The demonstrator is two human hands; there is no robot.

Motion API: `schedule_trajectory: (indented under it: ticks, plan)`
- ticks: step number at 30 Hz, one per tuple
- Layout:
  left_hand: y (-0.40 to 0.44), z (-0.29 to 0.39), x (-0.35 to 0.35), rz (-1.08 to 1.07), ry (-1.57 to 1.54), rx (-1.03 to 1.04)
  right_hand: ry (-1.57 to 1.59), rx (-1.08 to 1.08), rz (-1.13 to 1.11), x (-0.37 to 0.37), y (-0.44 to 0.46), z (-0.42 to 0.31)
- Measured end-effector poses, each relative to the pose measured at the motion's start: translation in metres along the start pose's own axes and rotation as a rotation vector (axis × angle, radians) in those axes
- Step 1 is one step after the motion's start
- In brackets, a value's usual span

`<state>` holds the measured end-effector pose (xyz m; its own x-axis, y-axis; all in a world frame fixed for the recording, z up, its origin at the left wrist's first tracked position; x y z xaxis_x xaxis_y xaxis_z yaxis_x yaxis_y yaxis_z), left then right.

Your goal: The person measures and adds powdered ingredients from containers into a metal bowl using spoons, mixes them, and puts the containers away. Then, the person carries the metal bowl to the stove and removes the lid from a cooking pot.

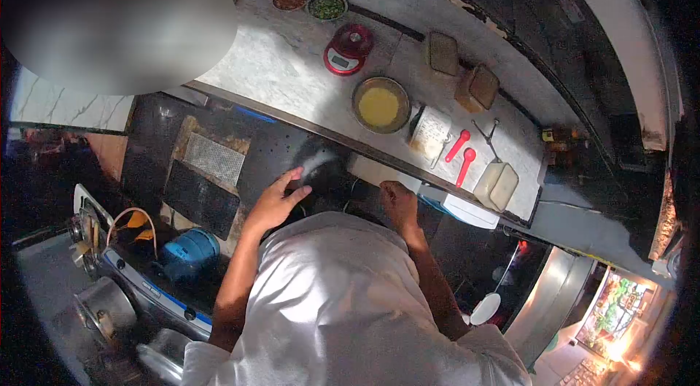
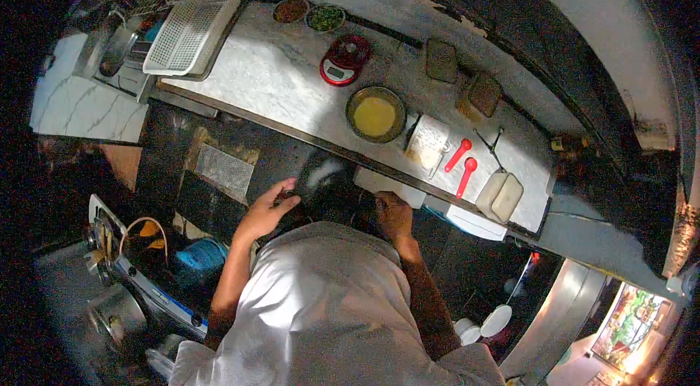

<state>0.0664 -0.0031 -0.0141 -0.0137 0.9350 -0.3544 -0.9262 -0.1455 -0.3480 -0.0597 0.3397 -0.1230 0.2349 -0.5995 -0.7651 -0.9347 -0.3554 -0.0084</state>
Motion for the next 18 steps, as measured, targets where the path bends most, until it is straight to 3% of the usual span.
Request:
schedule_trajectory:
  ticks: [7, 12, 14, 15, 16, 18]
  plan:
    - [0.016, 0.01, 0.015, -0.097, 0.053, 0.119, 0.038, 0.213, 0.006, -0.013, 0.016, 0.014]
    - [0.015, 0.007, 0.013, -0.16, 0.084, 0.109, 0.055, 0.158, -0.019, -0.021, 0.024, 0.028]
    - [0.015, -0.011, 0.011, -0.156, 0.061, 0.132, -0.092, 0.005, 0.015, -0.008, 0.019, 0.046]
    - [0.02, -0.012, 0.0, -0.159, 0.036, 0.158, -0.321, -0.234, 0.023, 0.021, 0.014, 0.102]
    - [0.025, -0.004, -0.016, -0.128, 0.033, 0.137, -0.132, 0.148, -0.116, -0.012, 0.019, 0.037]
    - [0.029, 0.008, -0.051, -0.01, -0.029, 0.115, -0.178, 0.134, -0.215, -0.008, 0.02, 0.026]
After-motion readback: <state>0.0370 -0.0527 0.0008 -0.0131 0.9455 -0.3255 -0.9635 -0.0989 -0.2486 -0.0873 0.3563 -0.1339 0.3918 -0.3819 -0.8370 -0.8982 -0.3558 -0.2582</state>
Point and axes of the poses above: each hand's wrist, its own y-axis towards the middle knuckle, its own x-axis out of the palm, z = x × y, the point moved 1 cm from there along y, towards the middle knuckle, and after that the axes turned 9 degrees about x, right-handed, at the moved point
